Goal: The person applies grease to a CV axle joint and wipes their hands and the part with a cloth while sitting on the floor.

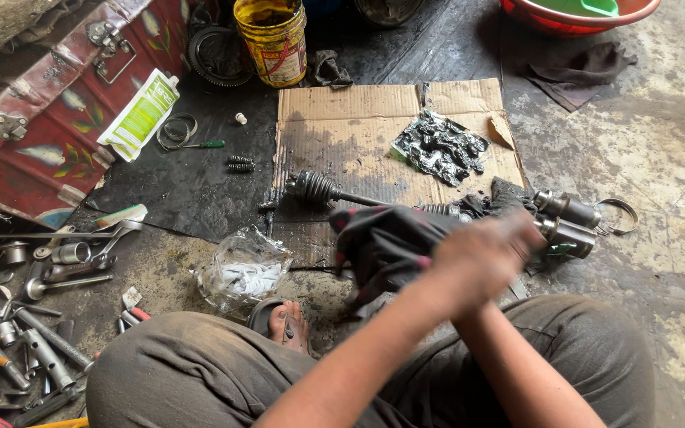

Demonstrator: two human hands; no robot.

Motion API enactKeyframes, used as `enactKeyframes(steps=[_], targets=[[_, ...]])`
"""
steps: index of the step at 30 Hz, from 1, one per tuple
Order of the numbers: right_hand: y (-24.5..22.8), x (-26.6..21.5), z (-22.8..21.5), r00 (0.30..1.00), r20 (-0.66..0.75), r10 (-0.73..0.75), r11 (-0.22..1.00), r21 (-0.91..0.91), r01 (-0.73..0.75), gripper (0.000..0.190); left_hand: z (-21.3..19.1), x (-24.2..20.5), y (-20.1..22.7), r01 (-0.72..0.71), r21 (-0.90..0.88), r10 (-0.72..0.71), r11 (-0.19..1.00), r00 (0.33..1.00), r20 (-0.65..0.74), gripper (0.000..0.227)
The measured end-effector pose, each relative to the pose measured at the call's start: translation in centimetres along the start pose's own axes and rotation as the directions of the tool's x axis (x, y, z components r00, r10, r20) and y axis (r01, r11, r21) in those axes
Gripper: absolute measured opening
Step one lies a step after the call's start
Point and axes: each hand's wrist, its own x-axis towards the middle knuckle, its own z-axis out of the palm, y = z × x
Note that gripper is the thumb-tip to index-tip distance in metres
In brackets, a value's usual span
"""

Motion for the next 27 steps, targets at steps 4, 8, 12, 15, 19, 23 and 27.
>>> enactKeyframes(steps=[4,8,12,15,19,23,27], targets=[[-0.2,-1.6,-0.4,0.999,-0.030,-0.028,0.995,0.090,0.030,0.033,3.6,-2.0,1.2,-0.320,0.195,0.295,0.927,0.944,0.146,0.022],[-2.6,-2.0,-1.1,0.994,-0.062,-0.092,0.986,0.133,0.099,0.034,1.8,-1.8,0.8,-0.488,0.345,0.438,0.802,0.873,0.216,0.056],[-7.3,-0.5,-0.7,0.972,-0.082,-0.222,0.964,0.133,0.231,0.036,-2.0,-0.4,-2.1,-0.542,0.031,0.540,0.840,0.830,-0.140,0.065],[-10.9,0.0,0.4,0.945,-0.055,-0.321,0.941,0.090,0.325,0.037,-5.8,0.5,-3.9,-0.365,-0.710,0.280,0.603,0.929,-0.240,0.083],[-12.9,-0.8,2.3,0.920,0.029,-0.391,0.917,-0.065,0.393,0.039,-9.1,0.4,-4.7,-0.367,-0.878,0.015,0.307,0.924,-0.381,0.095],[-11.6,-1.7,3.8,0.914,0.061,-0.401,0.895,-0.185,0.405,0.040,-8.8,0.4,-5.5,-0.345,-0.854,-0.060,0.390,0.915,-0.398,0.104],[-9.2,-1.3,4.7,0.909,0.065,-0.412,0.865,-0.285,0.412,0.042,-7.5,0.4,-6.3,-0.292,-0.723,0.011,0.626,0.931,-0.366,0.108]])
